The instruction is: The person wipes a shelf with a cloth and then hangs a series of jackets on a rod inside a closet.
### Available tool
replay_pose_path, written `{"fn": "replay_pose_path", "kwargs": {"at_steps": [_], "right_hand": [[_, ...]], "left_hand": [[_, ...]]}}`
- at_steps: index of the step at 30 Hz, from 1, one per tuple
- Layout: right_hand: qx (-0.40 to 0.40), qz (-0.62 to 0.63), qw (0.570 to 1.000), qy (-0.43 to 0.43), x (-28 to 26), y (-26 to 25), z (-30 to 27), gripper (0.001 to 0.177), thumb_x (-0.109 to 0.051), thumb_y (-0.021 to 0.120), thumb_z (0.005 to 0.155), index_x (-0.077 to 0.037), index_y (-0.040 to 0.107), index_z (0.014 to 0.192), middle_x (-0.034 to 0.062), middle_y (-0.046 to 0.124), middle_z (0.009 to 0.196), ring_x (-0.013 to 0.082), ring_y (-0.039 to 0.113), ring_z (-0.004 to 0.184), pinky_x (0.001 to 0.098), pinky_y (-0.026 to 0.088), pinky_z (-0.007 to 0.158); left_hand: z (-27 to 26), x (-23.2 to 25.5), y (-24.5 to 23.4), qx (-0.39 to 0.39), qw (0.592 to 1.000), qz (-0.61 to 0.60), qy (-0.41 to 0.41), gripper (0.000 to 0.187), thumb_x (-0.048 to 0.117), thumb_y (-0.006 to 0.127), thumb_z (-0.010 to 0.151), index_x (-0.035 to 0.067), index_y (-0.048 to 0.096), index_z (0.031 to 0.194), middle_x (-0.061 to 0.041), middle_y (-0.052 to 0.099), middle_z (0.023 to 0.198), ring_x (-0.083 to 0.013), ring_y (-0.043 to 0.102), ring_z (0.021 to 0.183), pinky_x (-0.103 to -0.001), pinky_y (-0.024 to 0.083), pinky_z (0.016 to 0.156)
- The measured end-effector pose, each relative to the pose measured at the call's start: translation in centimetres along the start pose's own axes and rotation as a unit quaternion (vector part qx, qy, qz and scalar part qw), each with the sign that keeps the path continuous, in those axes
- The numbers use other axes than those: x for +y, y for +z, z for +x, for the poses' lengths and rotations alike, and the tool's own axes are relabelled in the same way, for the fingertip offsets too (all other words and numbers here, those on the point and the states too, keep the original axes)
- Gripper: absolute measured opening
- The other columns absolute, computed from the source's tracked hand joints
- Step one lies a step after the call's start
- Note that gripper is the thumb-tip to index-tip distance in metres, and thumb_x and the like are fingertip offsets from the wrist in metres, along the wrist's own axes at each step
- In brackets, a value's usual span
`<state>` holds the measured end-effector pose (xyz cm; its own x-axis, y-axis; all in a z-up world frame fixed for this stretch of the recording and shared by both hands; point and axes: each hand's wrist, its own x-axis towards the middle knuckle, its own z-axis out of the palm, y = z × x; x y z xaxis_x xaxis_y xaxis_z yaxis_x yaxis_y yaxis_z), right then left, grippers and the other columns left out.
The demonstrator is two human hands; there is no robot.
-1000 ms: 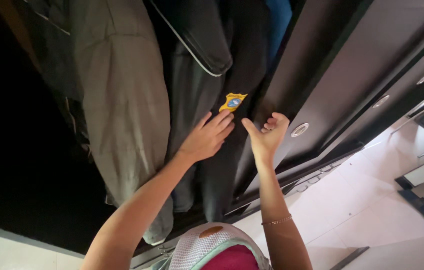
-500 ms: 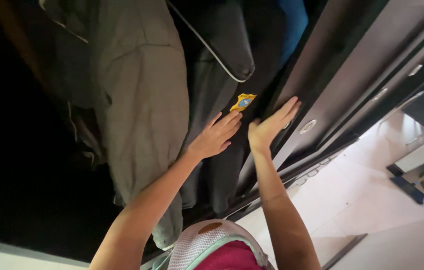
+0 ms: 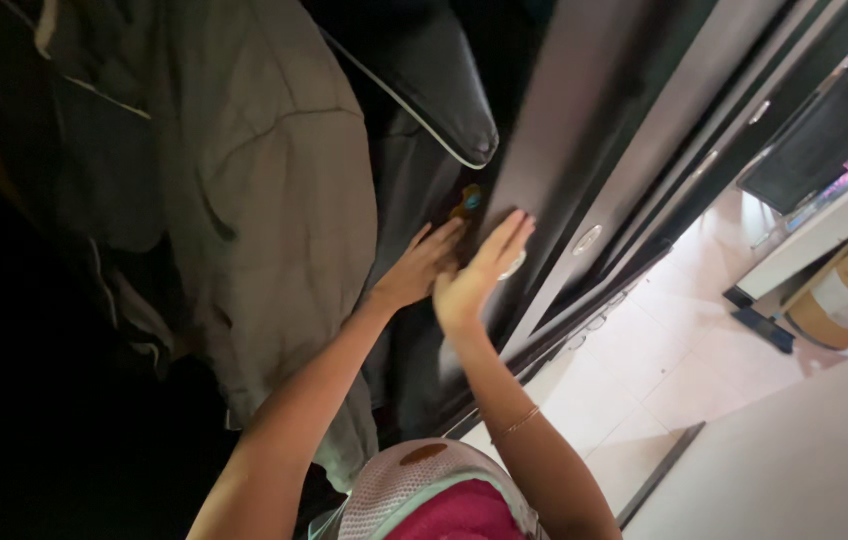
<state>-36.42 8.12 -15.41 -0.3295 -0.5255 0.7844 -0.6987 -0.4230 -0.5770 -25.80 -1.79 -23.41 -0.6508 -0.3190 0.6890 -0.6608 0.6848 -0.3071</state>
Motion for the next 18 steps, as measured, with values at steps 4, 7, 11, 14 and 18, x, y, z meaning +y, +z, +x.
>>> {"fn": "replay_pose_path", "kwargs": {"at_steps": [4, 7, 11, 14, 18], "right_hand": [[0.007, -0.002, 0.999, -0.041, -2.1, 0.6, -2.6, 0.102, 0.01, 0.063, 0.078, 0.005, 0.007, 0.164, 0.0364, 0.005, 0.168, 0.053, 0.01, 0.158, 0.058, 0.007, 0.13], [-0.039, -0.008, 0.999, -0.029, -2.5, 0.8, -3.8, 0.104, 0.009, 0.063, 0.074, 0.009, 0.005, 0.16, 0.0403, 0.002, 0.165, 0.0565, 0.006, 0.155, 0.062, 0.004, 0.125], [-0.029, -0.032, 0.995, -0.092, -0.9, 1.3, -4.8, 0.107, 0.001, 0.069, 0.074, 0.006, 0.007, 0.161, 0.0379, 0.004, 0.165, 0.0542, 0.008, 0.156, 0.0628, 0.006, 0.127], [-0.027, -0.032, 0.988, -0.146, 0.7, 1.7, -5.9, 0.107, -0.004, 0.073, 0.079, 0.005, 0.007, 0.162, 0.0351, 0.004, 0.167, 0.0519, 0.008, 0.158, 0.0617, 0.006, 0.13], [-0.043, -0.018, 0.98, -0.192, 2.3, 1.4, -7.5, 0.107, -0.01, 0.075, 0.083, 0.006, 0.005, 0.163, 0.0322, 0.0, 0.169, 0.0514, 0.002, 0.159, 0.063, 0.001, 0.131]], "left_hand": [[-1.9, -1.5, 5.9, -0.045, 0.999, -0.011, 0.018, 0.052, 0.028, 0.049, 0.097, 0.003, 0.058, 0.141, -0.011, 0.048, 0.155, -0.0288, 0.027, 0.155, -0.049, 0.019, 0.126], [-2.5, -1.5, 8.8, -0.057, 0.998, 0.007, 0.018, 0.055, 0.028, 0.048, 0.095, 0.005, 0.056, 0.145, -0.012, 0.049, 0.154, -0.0272, 0.031, 0.15, -0.05, 0.018, 0.127], [-5.4, -0.8, 7.6, -0.116, 0.993, 0.011, 0.027, 0.06, 0.03, 0.05, 0.092, 0.003, 0.053, 0.146, -0.012, 0.049, 0.153, -0.0288, 0.031, 0.148, -0.053, 0.017, 0.127], [-6.5, 0.8, 4.1, -0.024, 0.993, -0.108, -0.051, 0.049, 0.028, 0.05, 0.101, 0.004, 0.052, 0.143, -0.017, 0.046, 0.157, -0.0277, 0.031, 0.153, -0.048, 0.018, 0.13], [-7.0, 3.6, -1.2, -0.145, 0.943, -0.23, -0.191, 0.056, 0.024, 0.05, 0.096, 0.006, 0.048, 0.148, -0.009, 0.034, 0.165, -0.0259, 0.036, 0.149, -0.043, 0.028, 0.123]]}}
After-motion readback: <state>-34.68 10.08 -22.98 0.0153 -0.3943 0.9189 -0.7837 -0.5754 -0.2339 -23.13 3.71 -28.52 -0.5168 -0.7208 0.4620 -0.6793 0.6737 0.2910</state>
